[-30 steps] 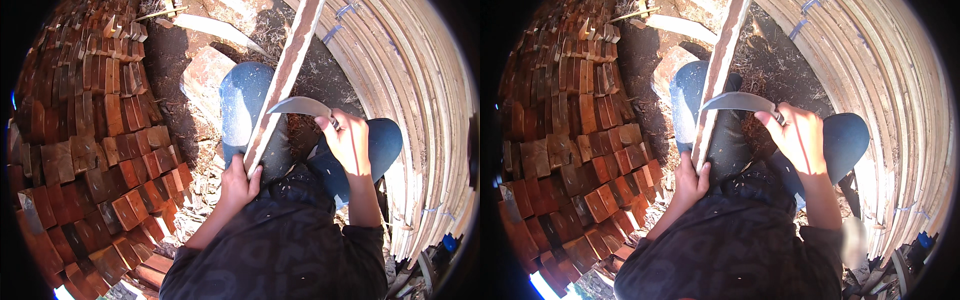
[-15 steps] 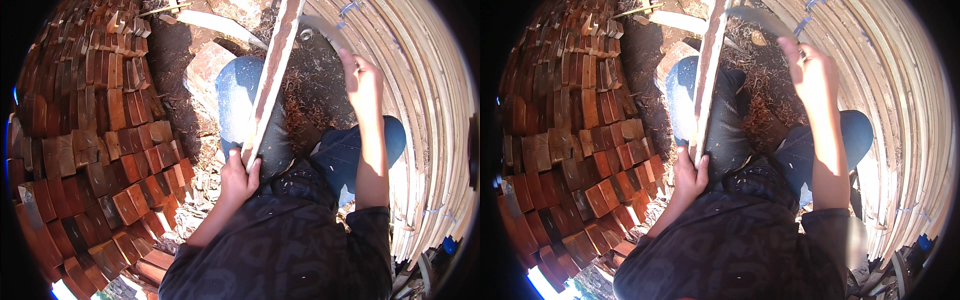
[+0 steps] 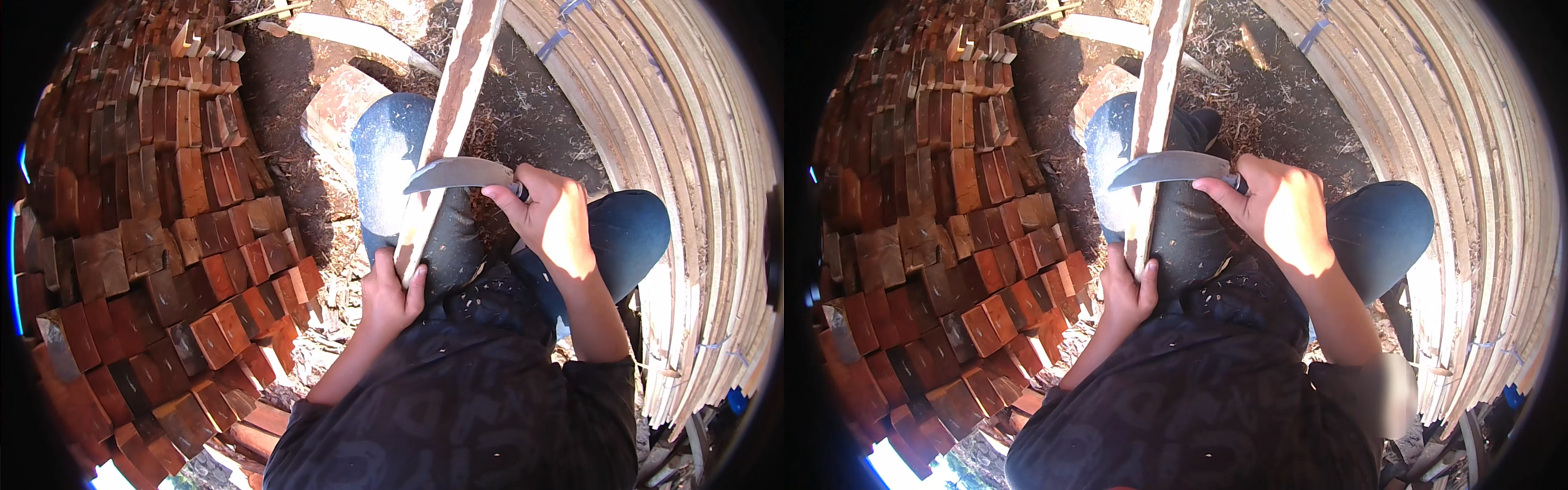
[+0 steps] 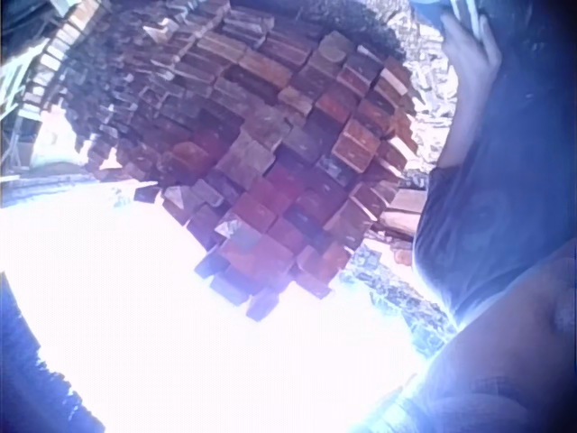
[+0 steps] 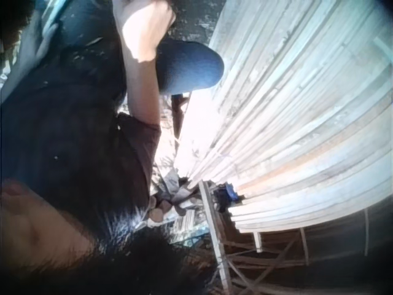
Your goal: The person sits on the ground and uses a curved knife to shave a long, thin piece of wood held against their leg. They repeatedly scrape the blade along the wood to remove thin strips, occasionally adjusting their grip on the wood.
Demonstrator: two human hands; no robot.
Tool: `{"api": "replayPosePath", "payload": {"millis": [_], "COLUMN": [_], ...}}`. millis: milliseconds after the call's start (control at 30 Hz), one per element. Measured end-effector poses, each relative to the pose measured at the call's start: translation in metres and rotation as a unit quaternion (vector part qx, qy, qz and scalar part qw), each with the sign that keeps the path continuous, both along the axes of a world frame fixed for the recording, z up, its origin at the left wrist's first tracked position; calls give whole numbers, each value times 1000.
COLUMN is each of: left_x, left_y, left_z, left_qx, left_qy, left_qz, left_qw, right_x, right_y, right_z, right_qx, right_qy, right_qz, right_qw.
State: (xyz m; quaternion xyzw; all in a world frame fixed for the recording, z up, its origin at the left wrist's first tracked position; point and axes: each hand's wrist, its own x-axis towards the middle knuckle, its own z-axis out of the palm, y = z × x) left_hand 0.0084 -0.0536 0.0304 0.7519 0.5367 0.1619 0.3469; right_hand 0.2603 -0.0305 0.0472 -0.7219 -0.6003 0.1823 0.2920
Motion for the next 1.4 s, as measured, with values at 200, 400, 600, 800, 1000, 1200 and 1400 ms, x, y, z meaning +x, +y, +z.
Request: {"api": "replayPosePath", "payload": {"millis": [200, 400, 600, 800, 1000, 1200, 1400], "left_x": [1, 2, -1, -1, 1, -1, -3], "left_y": [-2, 2, -1, 0, 0, 0, 3], "left_z": [4, 1, 2, 1, 4, 3, 0], "left_qx": [6, 3, 29, -2, 4, -5, 2], "left_qy": [37, 15, 19, 20, 9, -5, -18], "left_qz": [25, 16, 6, 17, 9, 10, 2], "left_qw": [999, 1000, 999, 1000, 1000, 1000, 1000], "right_x": [14, 62, 29, -10, 56, 53, -19], "right_y": [19, 51, 23, 11, 51, 55, 10], "right_z": [-7, 1, 1, -1, 0, -8, -28], "right_qx": [93, 1, 47, 53, 44, 112, 75], "right_qy": [-117, -78, -59, -85, -88, -118, 74], "right_qz": [23, -173, -78, 47, -89, -107, -71], "right_qw": [988, 982, 994, 994, 991, 981, 992]}}
